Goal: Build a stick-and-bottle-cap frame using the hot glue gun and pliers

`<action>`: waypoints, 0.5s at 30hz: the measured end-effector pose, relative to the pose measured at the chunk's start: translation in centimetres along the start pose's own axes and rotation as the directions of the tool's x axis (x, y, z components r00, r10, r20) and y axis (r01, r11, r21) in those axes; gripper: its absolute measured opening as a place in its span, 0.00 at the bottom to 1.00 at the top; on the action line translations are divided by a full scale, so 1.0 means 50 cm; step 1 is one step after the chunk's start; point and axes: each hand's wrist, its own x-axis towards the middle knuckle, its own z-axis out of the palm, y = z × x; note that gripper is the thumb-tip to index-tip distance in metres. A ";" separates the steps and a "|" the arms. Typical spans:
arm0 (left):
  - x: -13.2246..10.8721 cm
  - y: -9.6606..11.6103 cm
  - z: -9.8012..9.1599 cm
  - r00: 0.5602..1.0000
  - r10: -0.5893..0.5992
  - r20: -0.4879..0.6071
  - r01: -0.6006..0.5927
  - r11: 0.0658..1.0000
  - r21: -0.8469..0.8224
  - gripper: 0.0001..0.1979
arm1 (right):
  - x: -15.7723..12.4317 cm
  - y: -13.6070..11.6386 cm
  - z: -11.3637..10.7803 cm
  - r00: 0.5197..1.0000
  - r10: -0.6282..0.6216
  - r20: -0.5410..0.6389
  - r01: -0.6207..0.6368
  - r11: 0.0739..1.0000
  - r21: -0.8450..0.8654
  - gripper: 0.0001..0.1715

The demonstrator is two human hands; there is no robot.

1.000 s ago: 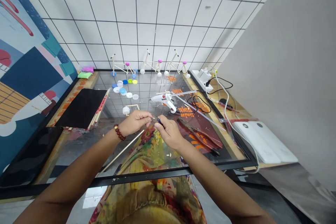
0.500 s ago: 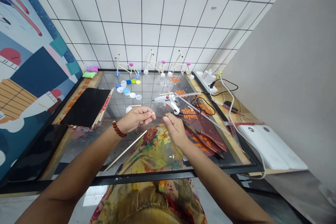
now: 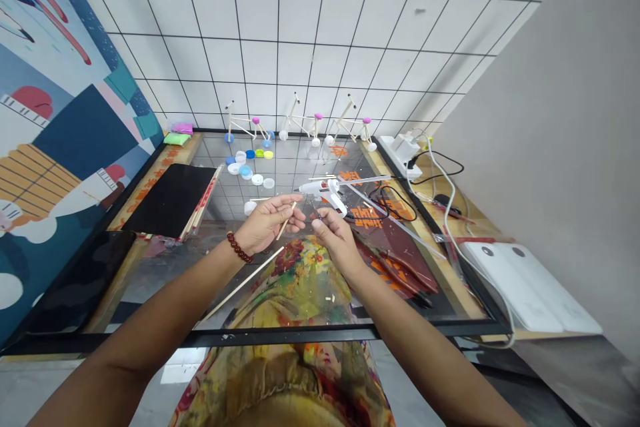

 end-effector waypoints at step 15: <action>0.003 -0.002 0.009 0.986 0.094 -0.139 -0.121 0.974 -0.194 0.14 | 0.004 -0.004 0.014 0.997 0.074 0.001 -0.073 0.986 0.152 0.17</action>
